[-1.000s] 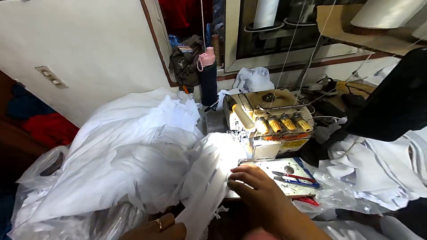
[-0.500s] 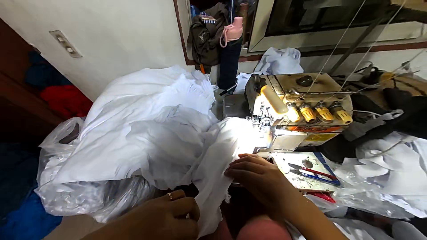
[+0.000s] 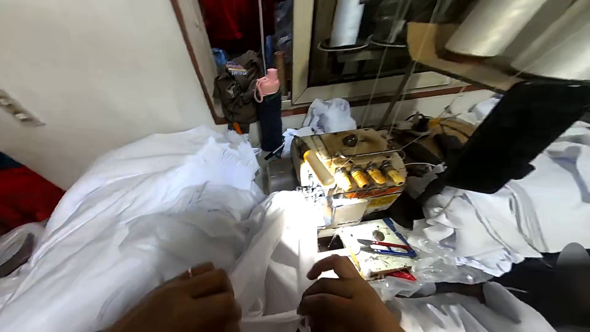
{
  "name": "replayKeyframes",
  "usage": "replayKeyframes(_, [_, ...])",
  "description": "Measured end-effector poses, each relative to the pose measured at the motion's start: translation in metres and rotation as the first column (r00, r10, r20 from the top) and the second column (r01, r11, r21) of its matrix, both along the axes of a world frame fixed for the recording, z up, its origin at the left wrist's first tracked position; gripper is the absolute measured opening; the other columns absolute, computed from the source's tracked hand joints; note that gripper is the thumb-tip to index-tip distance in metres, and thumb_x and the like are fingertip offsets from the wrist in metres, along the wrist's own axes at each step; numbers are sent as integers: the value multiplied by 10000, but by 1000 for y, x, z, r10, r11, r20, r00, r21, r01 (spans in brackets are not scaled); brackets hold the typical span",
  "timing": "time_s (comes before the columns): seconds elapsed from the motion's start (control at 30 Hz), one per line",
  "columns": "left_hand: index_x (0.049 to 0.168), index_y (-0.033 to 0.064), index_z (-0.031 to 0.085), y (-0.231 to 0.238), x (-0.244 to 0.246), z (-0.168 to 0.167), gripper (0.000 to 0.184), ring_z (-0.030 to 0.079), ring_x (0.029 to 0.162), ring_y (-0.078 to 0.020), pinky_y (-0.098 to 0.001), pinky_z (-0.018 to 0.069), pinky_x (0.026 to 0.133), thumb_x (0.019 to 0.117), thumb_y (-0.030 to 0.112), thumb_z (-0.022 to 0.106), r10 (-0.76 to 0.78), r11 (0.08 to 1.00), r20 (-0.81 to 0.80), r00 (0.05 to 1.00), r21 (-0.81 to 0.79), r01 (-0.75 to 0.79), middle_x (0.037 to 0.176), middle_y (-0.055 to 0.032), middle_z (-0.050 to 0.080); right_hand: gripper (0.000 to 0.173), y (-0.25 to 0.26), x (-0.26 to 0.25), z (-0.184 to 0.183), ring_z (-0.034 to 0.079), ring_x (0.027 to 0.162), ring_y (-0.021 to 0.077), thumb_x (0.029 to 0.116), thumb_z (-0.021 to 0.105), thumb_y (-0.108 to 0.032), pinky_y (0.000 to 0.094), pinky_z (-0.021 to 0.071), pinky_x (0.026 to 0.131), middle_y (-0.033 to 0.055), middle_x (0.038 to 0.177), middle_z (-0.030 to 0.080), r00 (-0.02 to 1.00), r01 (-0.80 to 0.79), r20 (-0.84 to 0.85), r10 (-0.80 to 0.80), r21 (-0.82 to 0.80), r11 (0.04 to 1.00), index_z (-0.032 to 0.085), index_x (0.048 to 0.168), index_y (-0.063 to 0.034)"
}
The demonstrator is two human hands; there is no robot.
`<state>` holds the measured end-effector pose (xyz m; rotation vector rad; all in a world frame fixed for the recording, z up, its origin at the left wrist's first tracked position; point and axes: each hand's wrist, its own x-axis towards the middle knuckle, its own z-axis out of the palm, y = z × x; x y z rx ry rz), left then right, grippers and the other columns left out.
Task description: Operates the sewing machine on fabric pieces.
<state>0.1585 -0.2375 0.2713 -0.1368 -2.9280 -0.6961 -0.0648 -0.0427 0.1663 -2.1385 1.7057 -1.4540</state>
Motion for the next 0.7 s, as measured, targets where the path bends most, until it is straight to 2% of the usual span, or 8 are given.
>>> replayKeyframes(0.07, [943, 120, 728, -7, -23, -22, 290, 632, 873, -236, -367, 502, 786, 1044, 320, 544, 10, 988, -136, 991, -152, -31, 879, -64, 684, 169, 17, 8, -12, 632, 1061, 244, 988, 638, -181, 433, 433, 945, 34, 956, 764, 988, 92, 110, -104, 110, 990, 791, 970, -113])
replayKeyframes(0.13, [900, 174, 712, -11, -50, -52, 298, 641, 922, -225, -379, 519, 793, 1033, 372, 534, -17, 970, -227, 974, -240, -38, 899, -18, 678, 177, 27, 15, -36, 633, 1019, 243, 989, 637, -158, 426, 446, 932, 60, 1013, 766, 962, 127, 213, -169, 195, 972, 795, 986, -77])
replayKeyframes(0.2, [893, 158, 722, -11, -74, -74, 277, 651, 1078, -239, -401, 556, 885, 1020, 346, 562, -46, 971, -217, 975, -239, -8, 1054, -24, 706, 169, 33, 16, -58, 638, 976, 215, 985, 638, -125, 363, 475, 909, 82, 1060, 761, 938, 137, 285, -195, 213, 967, 782, 986, -38])
replayKeyframes(0.27, [876, 113, 687, -10, -95, -86, 285, 612, 1253, -221, -380, 534, 1014, 1031, 318, 563, -50, 980, -166, 985, -201, 16, 1252, -43, 683, 154, 38, 15, -65, 651, 969, 197, 985, 633, -89, 319, 496, 896, 103, 1078, 754, 924, 149, 319, -210, 204, 967, 766, 993, -11])
replayKeyframes(0.3, [876, 89, 676, -10, -103, -90, 289, 600, 1286, -223, -375, 522, 1040, 1033, 304, 562, -48, 982, -143, 988, -188, 20, 1311, -67, 662, 145, 39, 15, -64, 667, 987, 192, 980, 633, -69, 309, 514, 908, 111, 1075, 753, 919, 156, 330, -217, 203, 967, 761, 994, -2])
replayKeyframes(0.43, [884, 62, 686, -10, -121, -102, 248, 612, 1273, -269, -406, 529, 1031, 1002, 266, 609, -6, 975, -117, 993, -220, -21, 1340, -145, 637, 126, 26, 7, -62, 700, 1033, 156, 972, 644, -55, 272, 557, 928, 113, 1077, 749, 918, 176, 335, -212, 136, 975, 755, 1011, -9])
replayKeyframes(0.57, [871, 69, 673, -8, -119, -107, 222, 638, 1243, -246, -360, 547, 998, 995, 239, 602, 14, 962, -142, 990, -269, -52, 1333, -139, 649, 133, -7, -3, -69, 703, 997, 99, 995, 630, -126, 227, 571, 878, 62, 1078, 748, 943, 185, 290, -164, -48, 982, 743, 1011, -59])
replayKeyframes(0.7, [874, 76, 667, -11, -116, -106, 235, 643, 1234, -210, -322, 547, 987, 1007, 248, 576, 2, 964, -148, 989, -263, -41, 1334, -120, 651, 138, -20, 2, -74, 709, 992, 78, 999, 625, -114, 192, 574, 867, 77, 1087, 746, 946, 114, 314, -85, -75, 991, 740, 1002, -37])
